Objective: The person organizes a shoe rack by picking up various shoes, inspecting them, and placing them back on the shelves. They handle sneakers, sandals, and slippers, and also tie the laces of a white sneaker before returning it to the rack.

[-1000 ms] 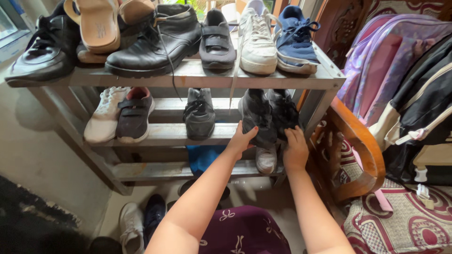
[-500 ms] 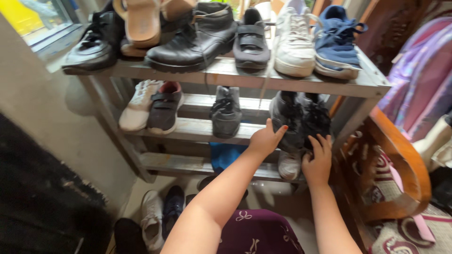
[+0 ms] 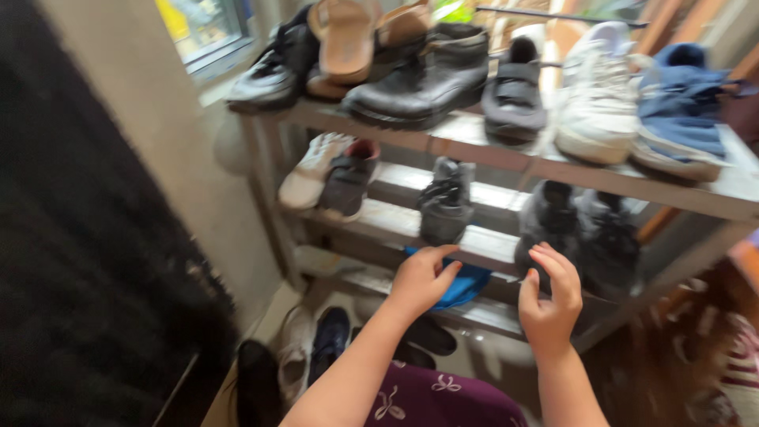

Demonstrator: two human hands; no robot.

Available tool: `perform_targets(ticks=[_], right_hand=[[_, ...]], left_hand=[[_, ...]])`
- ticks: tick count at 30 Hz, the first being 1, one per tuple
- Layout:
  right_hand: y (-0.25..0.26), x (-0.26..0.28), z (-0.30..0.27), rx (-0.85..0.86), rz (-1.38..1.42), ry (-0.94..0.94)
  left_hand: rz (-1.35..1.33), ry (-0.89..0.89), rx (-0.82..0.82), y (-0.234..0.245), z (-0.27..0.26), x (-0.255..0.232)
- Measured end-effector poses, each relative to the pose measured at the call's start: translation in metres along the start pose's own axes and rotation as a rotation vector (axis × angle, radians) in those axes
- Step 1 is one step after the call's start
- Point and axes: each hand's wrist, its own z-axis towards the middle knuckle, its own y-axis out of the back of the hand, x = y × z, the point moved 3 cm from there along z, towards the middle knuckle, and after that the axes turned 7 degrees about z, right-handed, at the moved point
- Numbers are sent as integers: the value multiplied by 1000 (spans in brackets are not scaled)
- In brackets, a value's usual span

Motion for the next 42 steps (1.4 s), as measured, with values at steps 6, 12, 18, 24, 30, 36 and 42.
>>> perform_targets(ticks=[6, 12, 18, 24, 30, 36, 42], right_hand=[[-59, 24, 7, 211, 131, -64], [-79, 27, 11, 260, 179, -8], [-49, -16, 25, 158, 182, -196], [-93, -3, -29, 435, 326, -376], [-152, 29, -98, 702, 329, -322], [-149, 11, -108, 686, 303, -353], [-125, -20, -125, 676, 249, -431]], left_hand=[[3, 128, -164, 75, -44, 47], [92, 302, -237, 136, -98, 78], [162, 370, -361, 170, -137, 108], [249, 352, -400, 178, -173, 137], [344, 441, -441, 185, -212, 141], [350, 612, -438, 196, -247, 145], [333, 598, -448, 185, -265, 170]])
